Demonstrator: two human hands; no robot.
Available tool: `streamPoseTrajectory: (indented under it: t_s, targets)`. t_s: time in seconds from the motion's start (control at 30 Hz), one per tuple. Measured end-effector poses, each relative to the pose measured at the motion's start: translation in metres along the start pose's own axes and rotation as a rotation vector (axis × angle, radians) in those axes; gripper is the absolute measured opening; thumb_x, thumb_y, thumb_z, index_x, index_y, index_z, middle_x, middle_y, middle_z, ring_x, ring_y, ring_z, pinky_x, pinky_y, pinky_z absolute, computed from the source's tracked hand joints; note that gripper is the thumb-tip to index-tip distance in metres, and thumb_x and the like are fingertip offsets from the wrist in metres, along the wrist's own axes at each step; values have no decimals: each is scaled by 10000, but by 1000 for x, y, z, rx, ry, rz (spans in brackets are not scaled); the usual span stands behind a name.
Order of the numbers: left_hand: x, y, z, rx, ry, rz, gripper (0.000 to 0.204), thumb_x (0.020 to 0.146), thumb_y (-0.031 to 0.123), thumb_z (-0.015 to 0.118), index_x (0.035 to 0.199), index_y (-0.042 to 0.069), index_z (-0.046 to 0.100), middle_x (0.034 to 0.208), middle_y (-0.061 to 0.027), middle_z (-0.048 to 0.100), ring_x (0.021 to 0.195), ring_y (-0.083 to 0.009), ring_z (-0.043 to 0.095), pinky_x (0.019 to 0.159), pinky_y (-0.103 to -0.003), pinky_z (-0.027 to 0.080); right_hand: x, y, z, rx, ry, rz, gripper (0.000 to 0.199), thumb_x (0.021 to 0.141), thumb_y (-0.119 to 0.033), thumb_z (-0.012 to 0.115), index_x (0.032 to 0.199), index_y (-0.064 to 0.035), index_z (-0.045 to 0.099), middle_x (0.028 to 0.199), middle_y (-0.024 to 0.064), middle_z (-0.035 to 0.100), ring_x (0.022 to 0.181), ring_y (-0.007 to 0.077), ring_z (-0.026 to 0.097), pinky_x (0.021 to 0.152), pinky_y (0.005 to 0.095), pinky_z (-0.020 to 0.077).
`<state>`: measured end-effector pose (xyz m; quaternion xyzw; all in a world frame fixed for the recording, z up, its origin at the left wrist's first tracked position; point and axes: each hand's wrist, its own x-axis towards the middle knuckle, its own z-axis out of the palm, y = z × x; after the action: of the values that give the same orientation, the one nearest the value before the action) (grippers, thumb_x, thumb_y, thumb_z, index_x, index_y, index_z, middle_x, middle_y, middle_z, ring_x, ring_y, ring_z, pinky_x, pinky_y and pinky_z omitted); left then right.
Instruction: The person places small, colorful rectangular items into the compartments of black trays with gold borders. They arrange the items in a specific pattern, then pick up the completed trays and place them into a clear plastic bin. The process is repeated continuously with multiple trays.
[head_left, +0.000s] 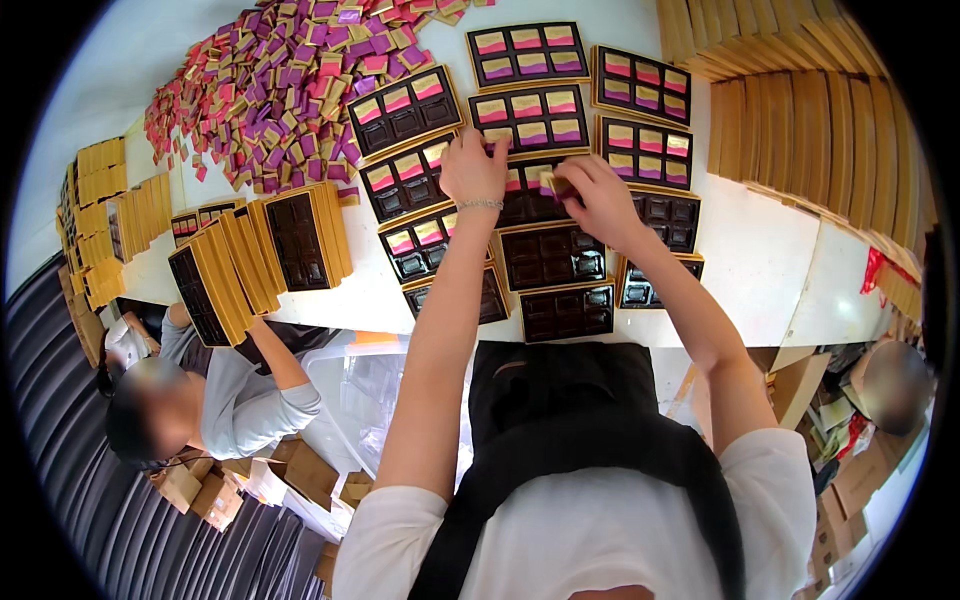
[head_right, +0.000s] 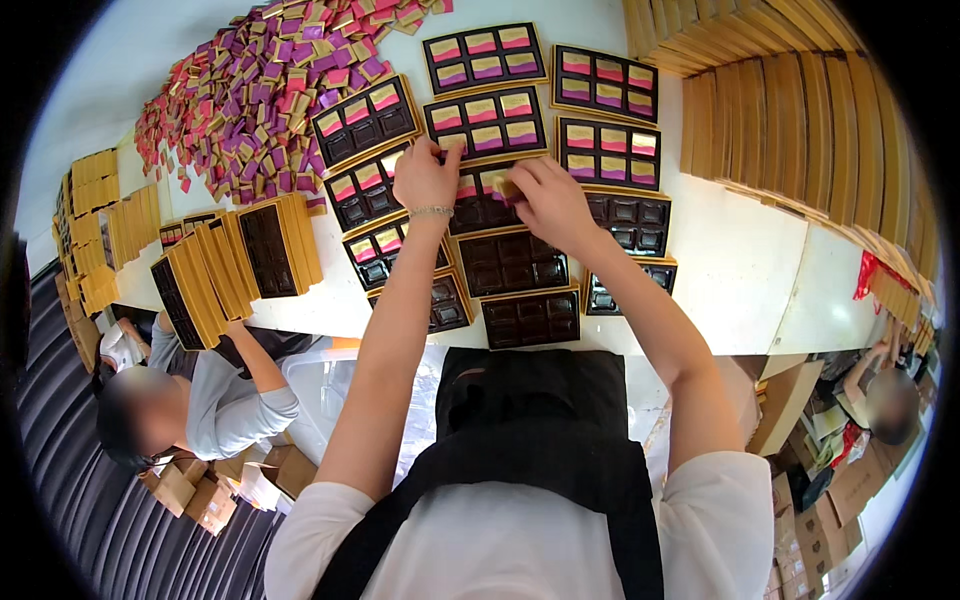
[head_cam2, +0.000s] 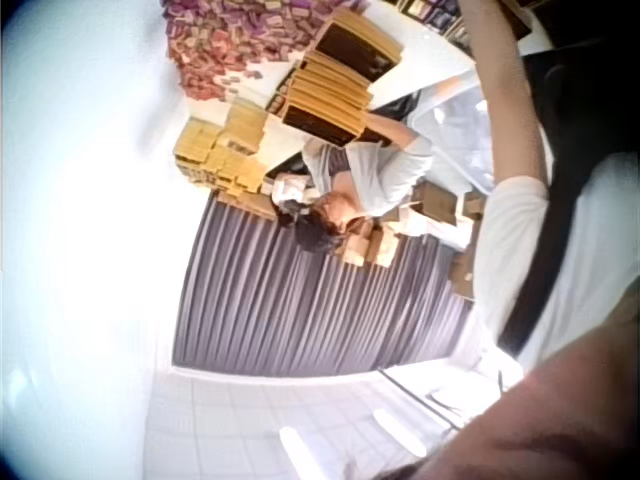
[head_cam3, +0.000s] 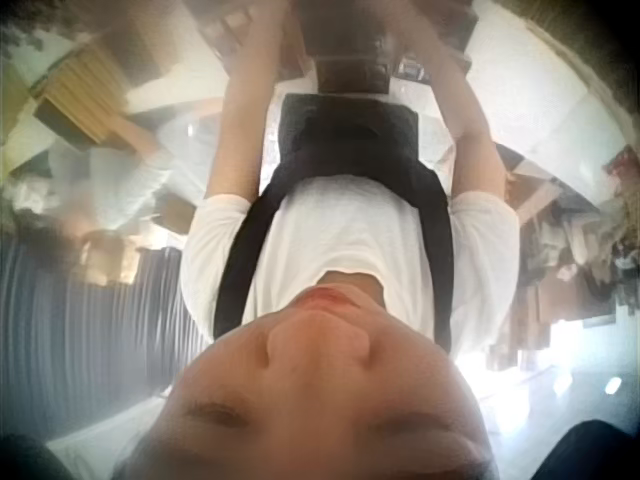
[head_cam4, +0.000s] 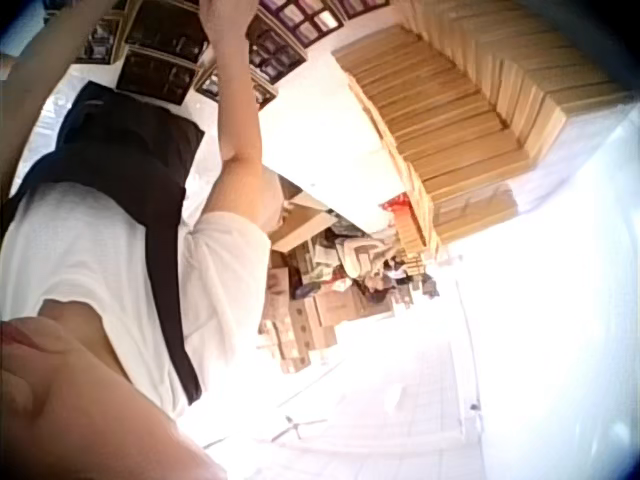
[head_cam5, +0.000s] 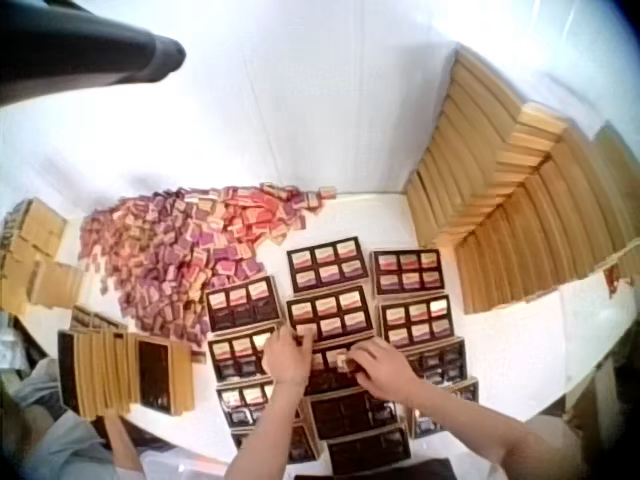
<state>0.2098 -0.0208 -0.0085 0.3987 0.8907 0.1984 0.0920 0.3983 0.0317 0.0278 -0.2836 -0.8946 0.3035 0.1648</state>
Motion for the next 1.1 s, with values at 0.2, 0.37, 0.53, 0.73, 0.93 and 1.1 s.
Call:
streamPoseTrajectory:
  t_s: [0.2, 0.37, 0.53, 0.73, 0.93, 1.1]
  targets:
    - [17, 10, -25, -33, -248, -190, 373, 733, 416, 756, 792, 79, 608, 742, -96, 655, 726, -288, 652, 611, -400, 514, -47, 18, -5, -133, -79, -6, 427, 642, 11, 676, 1046, -78, 568, 1071, 74, 568, 1016, 282, 532, 885, 391, 461]
    - [18, 11, -16, 59, -265, -112, 381, 773, 442, 725, 763, 75, 623, 716, -104, 656, 714, -289, 654, 595, -411, 512, -33, 20, 1, -209, -95, -126, 391, 659, -2, 676, 1030, -91, 588, 1050, 51, 573, 1012, 266, 534, 869, 383, 465]
    - [-19, 10, -25, -87, -129, -31, 373, 828, 426, 676, 755, 66, 612, 707, -102, 647, 692, -296, 643, 606, -404, 503, -39, 7, 1, -138, -30, -14, 432, 649, -110, 756, 1052, -96, 600, 1038, 43, 573, 1017, 254, 532, 877, 361, 438]
    - [-80, 2, -30, -185, -42, 150, 173, 848, 197, 657, 940, 51, 649, 888, -102, 679, 774, -282, 653, 699, -386, 512, -31, -10, 21, -244, 12, -42, 535, 645, -170, 778, 1137, -83, 590, 1128, 56, 572, 1106, 255, 520, 936, 398, 432]
    - [-119, -6, -30, 72, -276, 733, 609, 858, 303, 622, 1373, 42, 428, 1422, -108, 430, 1347, -254, 368, 1093, -503, 267, -82, -20, 36, -288, -35, 83, 598, 802, -271, 679, 1312, -21, 492, 1386, 103, 467, 1326, 276, 388, 1095, 451, 302]
    - [-120, -13, -20, 203, -370, 632, 742, 860, 487, 571, 1429, 53, 371, 1512, -75, 318, 1409, -223, 267, 1125, -576, 139, -84, -24, 29, -452, -193, 75, 606, 886, -338, 587, 1373, -14, 428, 1467, 106, 381, 1381, 254, 319, 1126, 468, 236]
